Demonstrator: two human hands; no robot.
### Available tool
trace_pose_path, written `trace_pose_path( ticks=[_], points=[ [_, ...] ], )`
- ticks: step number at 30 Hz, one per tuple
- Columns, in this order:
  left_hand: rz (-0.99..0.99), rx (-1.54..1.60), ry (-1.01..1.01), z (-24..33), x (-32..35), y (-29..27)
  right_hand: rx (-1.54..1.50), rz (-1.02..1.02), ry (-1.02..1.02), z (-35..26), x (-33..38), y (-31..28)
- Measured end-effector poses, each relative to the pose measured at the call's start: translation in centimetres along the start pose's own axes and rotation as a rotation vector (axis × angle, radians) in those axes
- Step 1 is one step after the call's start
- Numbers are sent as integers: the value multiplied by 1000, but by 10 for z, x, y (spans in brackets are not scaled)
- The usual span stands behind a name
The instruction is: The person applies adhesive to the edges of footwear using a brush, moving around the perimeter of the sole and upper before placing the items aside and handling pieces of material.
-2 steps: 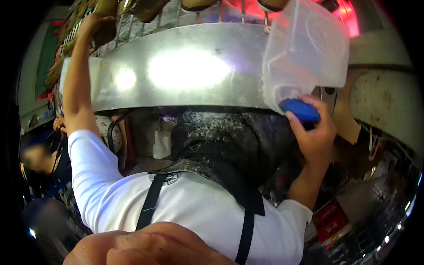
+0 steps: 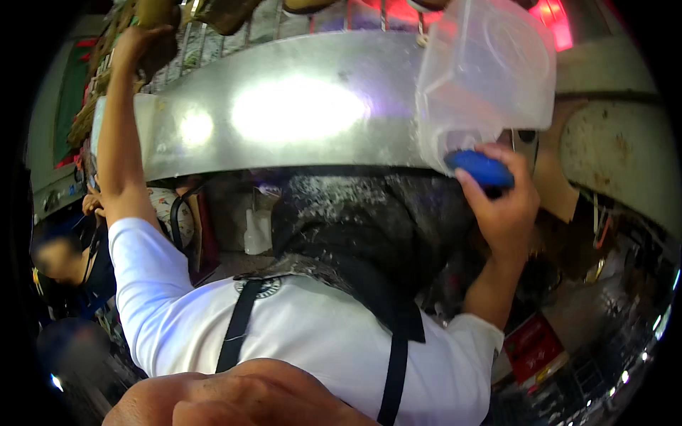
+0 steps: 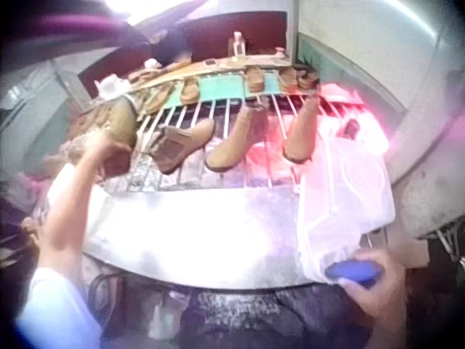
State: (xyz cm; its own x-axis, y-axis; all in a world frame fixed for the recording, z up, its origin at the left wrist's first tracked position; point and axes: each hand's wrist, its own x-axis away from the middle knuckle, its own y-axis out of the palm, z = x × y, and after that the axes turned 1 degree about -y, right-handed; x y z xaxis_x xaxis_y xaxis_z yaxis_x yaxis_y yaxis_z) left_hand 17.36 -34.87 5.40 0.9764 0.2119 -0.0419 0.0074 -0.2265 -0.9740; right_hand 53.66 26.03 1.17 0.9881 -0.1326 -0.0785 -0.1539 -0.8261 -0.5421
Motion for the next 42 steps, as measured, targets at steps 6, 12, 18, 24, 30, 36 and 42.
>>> trace_pose_path(
  ticks=[6,12,18,24,30,36,42],
  points=[
    [434,373,-22,53,124,-60,-254,183,175,-3,3,9],
    [303,943,377,129,236,-25,-412,235,135,2,10,12],
    [58,900,669,164,250,14,-276,109,234,0,9,11],
    [-252,1170,769,168,268,-23,-238,60,-24,14,-2,8],
    [169,803,906,176,284,-6,-302,30,216,19,2,-5],
    [191,891,834,181,302,-11,-81,-162,-175,23,-13,-12],
    [150,439,769,159,295,16,-593,-27,407,43,-1,-25]
  ],
)
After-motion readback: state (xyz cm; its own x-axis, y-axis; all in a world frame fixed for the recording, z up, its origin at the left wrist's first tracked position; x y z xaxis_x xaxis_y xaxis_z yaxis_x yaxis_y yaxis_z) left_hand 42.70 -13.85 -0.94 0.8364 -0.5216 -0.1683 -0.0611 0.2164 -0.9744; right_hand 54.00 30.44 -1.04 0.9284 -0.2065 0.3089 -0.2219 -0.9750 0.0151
